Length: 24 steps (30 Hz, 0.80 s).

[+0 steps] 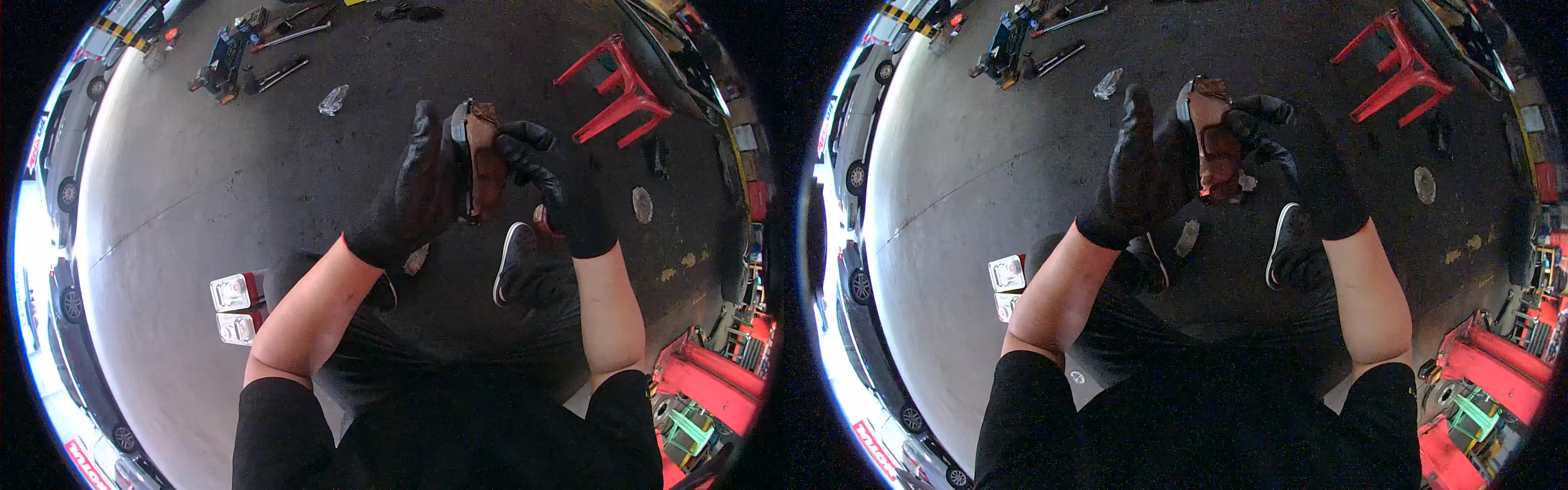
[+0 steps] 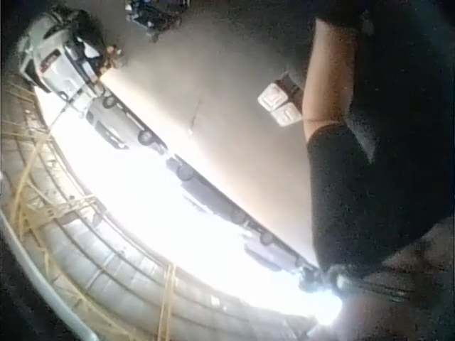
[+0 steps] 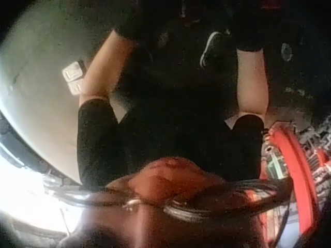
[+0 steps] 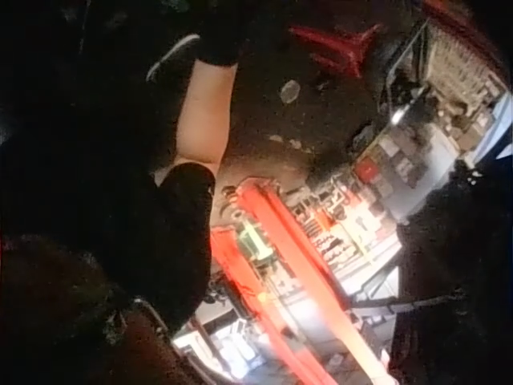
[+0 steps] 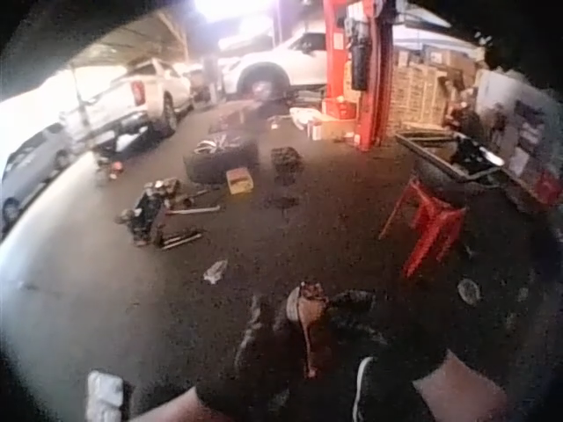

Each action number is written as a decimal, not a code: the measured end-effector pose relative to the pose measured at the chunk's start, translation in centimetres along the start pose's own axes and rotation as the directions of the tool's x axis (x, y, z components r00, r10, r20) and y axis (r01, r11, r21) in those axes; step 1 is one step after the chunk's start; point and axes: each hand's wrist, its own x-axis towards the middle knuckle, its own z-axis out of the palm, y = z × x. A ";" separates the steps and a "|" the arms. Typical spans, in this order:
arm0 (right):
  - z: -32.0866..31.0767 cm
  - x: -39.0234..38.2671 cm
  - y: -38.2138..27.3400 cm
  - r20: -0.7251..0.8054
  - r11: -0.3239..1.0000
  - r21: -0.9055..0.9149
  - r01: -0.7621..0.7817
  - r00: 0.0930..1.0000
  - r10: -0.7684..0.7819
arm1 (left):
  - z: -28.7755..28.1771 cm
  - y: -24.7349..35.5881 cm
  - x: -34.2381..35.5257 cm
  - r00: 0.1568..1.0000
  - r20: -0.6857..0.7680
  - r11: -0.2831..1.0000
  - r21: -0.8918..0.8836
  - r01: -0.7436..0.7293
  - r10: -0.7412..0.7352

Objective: Applying grease to new brake pads and checking them for installation preparation.

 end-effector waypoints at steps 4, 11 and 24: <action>-0.1 -0.1 -0.2 0.010 0.998 0.056 -0.040 0.999 0.040 | 0.8 -0.3 -0.2 0.999 0.014 0.993 0.110 -0.052 0.051; 0.5 -0.1 -0.2 -0.026 0.999 -0.045 -0.025 0.999 0.024 | 1.0 -0.2 -0.2 0.998 0.005 0.986 0.150 -0.066 0.066; 0.2 -0.3 -0.7 -0.065 0.999 0.036 0.018 0.998 -0.016 | 0.7 -0.3 -1.0 0.958 0.039 0.809 0.525 -0.262 0.285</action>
